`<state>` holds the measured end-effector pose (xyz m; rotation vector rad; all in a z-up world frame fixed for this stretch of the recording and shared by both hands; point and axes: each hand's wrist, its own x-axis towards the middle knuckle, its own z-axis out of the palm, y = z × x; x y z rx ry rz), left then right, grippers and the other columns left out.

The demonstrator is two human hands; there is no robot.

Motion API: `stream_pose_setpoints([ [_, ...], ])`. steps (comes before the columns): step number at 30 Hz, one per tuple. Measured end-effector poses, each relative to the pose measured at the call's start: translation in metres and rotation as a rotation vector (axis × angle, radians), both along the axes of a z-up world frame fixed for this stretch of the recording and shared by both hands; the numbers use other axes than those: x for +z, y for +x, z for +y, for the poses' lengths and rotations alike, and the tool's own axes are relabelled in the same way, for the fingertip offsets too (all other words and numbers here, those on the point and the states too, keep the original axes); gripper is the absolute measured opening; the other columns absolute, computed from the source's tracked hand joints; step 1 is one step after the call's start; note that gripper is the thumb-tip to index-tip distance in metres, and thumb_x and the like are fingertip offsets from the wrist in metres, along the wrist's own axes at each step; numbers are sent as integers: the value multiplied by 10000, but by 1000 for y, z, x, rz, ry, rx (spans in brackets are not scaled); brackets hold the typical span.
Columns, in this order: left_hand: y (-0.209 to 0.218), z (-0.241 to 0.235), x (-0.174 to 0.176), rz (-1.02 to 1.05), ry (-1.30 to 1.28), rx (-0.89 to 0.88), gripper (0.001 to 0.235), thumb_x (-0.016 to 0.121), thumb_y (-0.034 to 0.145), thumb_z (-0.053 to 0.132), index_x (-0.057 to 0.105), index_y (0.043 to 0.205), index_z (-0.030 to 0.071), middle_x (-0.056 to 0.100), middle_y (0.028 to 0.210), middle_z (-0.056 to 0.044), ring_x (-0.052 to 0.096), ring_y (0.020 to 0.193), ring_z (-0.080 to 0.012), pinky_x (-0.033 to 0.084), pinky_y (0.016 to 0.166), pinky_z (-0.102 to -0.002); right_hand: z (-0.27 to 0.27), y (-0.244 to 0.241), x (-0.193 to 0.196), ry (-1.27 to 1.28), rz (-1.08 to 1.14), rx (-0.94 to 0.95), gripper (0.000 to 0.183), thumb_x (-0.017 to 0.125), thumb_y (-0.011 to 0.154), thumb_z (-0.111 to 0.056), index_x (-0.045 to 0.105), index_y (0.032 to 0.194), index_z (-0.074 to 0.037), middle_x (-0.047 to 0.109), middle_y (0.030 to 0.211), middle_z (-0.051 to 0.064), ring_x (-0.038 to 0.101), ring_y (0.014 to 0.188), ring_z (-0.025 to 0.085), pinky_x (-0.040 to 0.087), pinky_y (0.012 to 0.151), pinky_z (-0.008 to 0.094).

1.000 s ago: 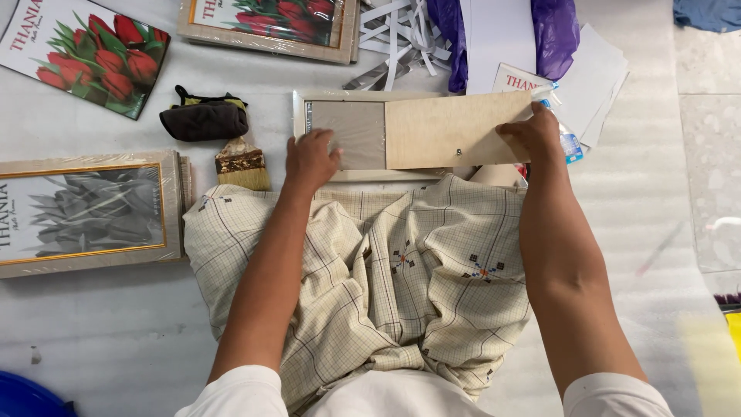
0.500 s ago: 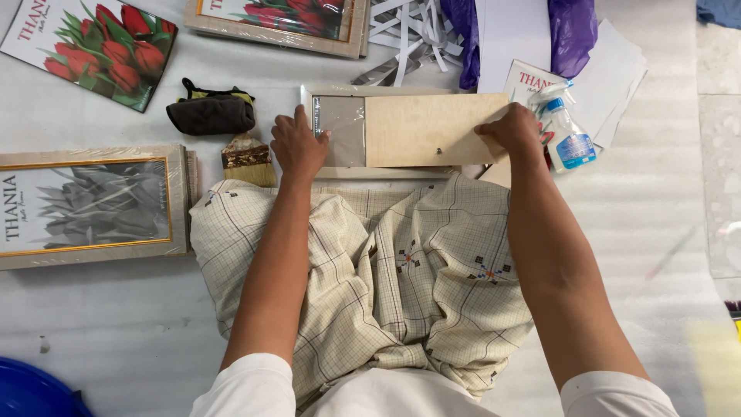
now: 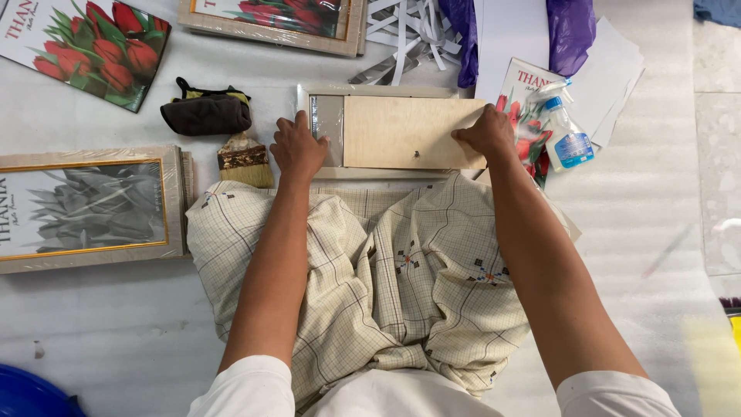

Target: Assembling picture frames by trimming components, inserting artwork, and securing backings.

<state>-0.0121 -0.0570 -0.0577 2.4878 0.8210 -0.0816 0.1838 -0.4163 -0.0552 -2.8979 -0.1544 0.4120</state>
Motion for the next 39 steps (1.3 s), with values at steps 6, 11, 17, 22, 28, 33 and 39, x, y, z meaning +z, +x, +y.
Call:
stream_pose_setpoints([
  [6,3,2,-8,10,-24,35,646,724,941,414,501,1450,83,542,1284,-239,602,1206,-409,495,965,-542,5,-2,-11,2,16,20,729,838,746,-469,584,1177,62,687,1155,303,652,1149,487,542,957,566],
  [11,0,1,2,62,-37,20,697,736,938,352,427,1496,72,526,1302,-230,593,1218,-446,484,989,-563,4,1,-23,4,-9,40,706,829,764,-472,595,1157,65,696,1127,294,664,1124,482,552,940,556],
  [17,5,5,-13,62,-50,31,735,765,920,332,406,1498,53,537,1291,-241,601,1208,-466,491,991,-567,11,0,-30,6,-28,62,696,823,786,-485,610,1136,78,686,1111,314,662,1108,504,558,925,563],
  [22,4,8,-9,45,-97,58,673,731,947,324,415,1472,46,539,1282,-245,588,1214,-485,491,998,-573,11,3,-44,-56,-33,70,676,812,802,-503,622,1111,67,676,1111,317,659,1109,504,557,933,556],
  [28,5,12,-16,34,-118,78,601,704,961,328,467,1441,55,560,1232,-222,609,1176,-463,515,961,-550,13,1,-42,-34,-27,75,701,808,796,-527,633,1112,74,663,1102,329,657,1106,520,554,940,561],
  [33,7,11,-15,38,-151,90,630,731,956,331,463,1462,69,550,1239,-233,610,1189,-439,538,971,-518,14,-1,-42,15,-53,22,751,826,801,-497,553,1182,90,628,1144,340,605,1163,527,494,1009,569],
  [39,5,8,-7,60,-124,69,672,762,939,266,436,1489,57,539,1252,-246,603,1198,-436,543,984,-503,12,1,-53,-35,-68,51,719,816,808,-497,585,1161,85,647,1128,316,580,1175,493,455,1020,562],
])
